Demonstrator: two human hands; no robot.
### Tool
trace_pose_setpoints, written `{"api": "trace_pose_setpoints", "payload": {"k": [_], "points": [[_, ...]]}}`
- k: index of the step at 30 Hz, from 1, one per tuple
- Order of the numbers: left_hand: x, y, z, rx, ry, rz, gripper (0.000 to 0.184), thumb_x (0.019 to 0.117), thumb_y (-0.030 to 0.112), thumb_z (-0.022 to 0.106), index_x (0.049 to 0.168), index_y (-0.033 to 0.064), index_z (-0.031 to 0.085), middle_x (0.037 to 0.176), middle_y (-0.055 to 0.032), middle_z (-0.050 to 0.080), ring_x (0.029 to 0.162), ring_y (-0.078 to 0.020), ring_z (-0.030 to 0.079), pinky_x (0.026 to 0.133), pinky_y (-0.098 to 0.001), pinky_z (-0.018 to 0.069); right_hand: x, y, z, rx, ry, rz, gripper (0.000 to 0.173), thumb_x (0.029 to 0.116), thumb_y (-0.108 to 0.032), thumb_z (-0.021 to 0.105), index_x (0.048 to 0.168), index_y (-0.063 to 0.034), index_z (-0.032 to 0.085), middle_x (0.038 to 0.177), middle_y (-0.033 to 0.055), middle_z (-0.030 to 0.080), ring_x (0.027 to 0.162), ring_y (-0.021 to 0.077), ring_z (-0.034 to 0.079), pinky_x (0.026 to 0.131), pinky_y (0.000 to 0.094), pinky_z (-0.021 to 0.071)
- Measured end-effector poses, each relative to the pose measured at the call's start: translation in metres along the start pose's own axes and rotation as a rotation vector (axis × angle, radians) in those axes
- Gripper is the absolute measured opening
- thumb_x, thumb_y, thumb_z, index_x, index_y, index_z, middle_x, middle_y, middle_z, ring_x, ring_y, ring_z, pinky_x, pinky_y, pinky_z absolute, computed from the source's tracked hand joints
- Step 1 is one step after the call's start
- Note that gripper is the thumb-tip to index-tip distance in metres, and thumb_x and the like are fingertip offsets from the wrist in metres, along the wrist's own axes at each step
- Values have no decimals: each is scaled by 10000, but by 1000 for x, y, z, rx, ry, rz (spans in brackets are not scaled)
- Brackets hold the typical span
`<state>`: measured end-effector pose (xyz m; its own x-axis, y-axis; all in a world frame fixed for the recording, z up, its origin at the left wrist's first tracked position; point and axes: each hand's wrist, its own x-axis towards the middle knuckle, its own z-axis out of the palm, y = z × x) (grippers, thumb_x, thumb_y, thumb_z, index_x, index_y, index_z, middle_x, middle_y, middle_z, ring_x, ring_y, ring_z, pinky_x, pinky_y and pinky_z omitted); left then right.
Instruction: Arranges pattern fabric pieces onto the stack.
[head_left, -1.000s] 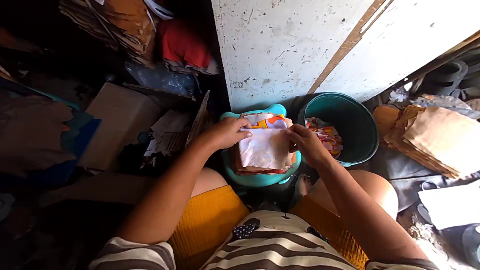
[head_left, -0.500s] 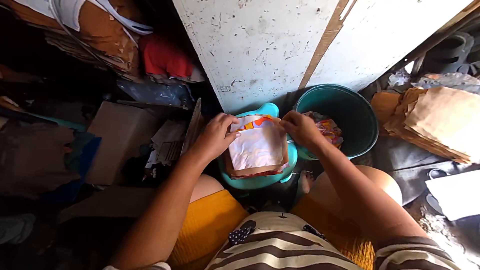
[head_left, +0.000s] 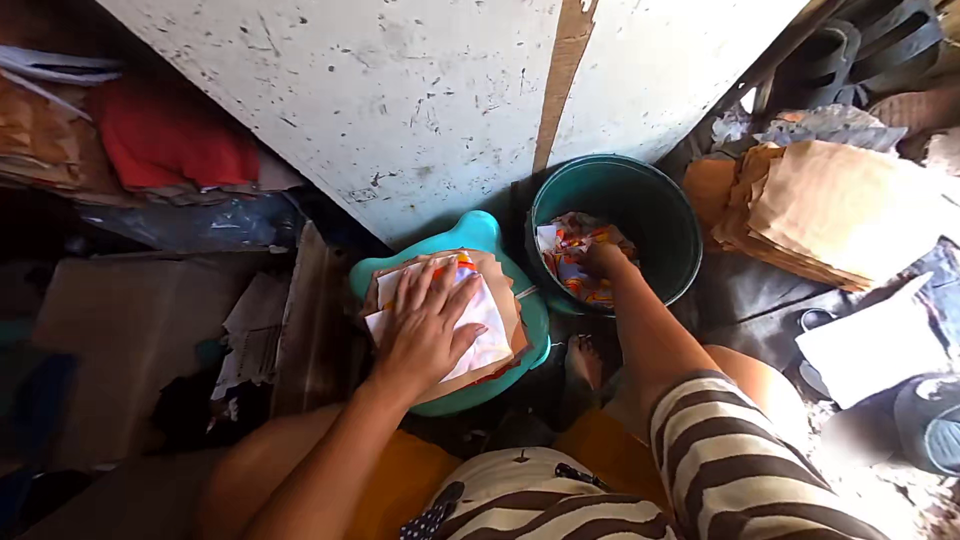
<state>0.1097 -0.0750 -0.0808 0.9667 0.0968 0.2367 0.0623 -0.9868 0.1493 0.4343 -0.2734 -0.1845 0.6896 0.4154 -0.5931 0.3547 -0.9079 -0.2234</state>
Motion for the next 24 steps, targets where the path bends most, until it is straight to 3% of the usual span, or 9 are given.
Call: {"api": "trace_pose_setpoints", "payload": {"k": [4, 7, 9, 13, 15, 18, 20, 24], "points": [[-1, 0, 2, 22, 29, 3, 648, 1056, 607, 307, 1521, 208, 517, 1610, -141, 407, 1519, -402, 296, 1212, -664, 185, 36, 12, 34, -39, -105, -58, 518, 959, -281, 711, 1385, -7, 597, 1386, 284, 585, 1323, 477, 526, 1084, 702, 376], [-1, 2, 3, 27, 32, -3, 638, 1058, 602, 302, 1521, 219, 518, 1611, -127, 411, 1522, -390, 293, 1216, -653, 180, 39, 12, 33, -80, -104, -90, 502, 971, -284, 697, 1393, -27, 605, 1406, 278, 576, 1347, 475, 505, 1098, 700, 358], [0, 2, 4, 32, 40, -8, 633, 1056, 599, 310, 1513, 219, 529, 1601, -130, 427, 1516, -395, 307, 1210, -657, 190, 38, 15, 26, -54, -55, -138, 516, 930, -301, 754, 1338, -8, 638, 1340, 286, 614, 1292, 487, 545, 1069, 704, 387], [-2, 2, 4, 36, 26, -6, 631, 1059, 587, 314, 1522, 210, 518, 1602, -145, 420, 1512, -406, 312, 1203, -668, 198, 9, 16, -16, 34, 116, -249, 459, 872, -278, 826, 1109, 89, 685, 1136, 338, 659, 1136, 532, 607, 969, 736, 439], [-1, 1, 4, 38, 23, -1, 632, 1058, 592, 313, 1524, 216, 515, 1607, -139, 416, 1516, -398, 306, 1207, -663, 192, -6, 21, -43, 85, 232, -327, 397, 877, -256, 819, 1037, 90, 705, 1050, 327, 679, 1059, 524, 637, 931, 740, 458], [1, 2, 1, 23, 9, 4, 631, 1056, 589, 327, 1517, 206, 525, 1598, -146, 427, 1514, -411, 303, 1209, -662, 184, -38, 26, -87, 90, 328, -438, 295, 943, -223, 747, 981, 67, 714, 979, 295, 691, 998, 492, 655, 901, 721, 468], [3, 3, -6, -8, -35, -14, 644, 1055, 600, 321, 1525, 204, 513, 1604, -159, 412, 1520, -413, 290, 1212, -663, 174, -65, 25, -118, 38, 320, -452, 251, 998, -200, 675, 1022, 41, 740, 1022, 272, 710, 1048, 466, 662, 955, 698, 460], [7, 3, -22, -189, -42, -67, 611, 1054, 552, 399, 1492, 153, 549, 1624, -200, 356, 1528, -386, 280, 1223, -638, 173, -102, 24, -158, -101, 384, -498, 203, 1004, -127, 648, 1028, 44, 753, 1026, 281, 714, 1058, 482, 662, 970, 703, 450]]}}
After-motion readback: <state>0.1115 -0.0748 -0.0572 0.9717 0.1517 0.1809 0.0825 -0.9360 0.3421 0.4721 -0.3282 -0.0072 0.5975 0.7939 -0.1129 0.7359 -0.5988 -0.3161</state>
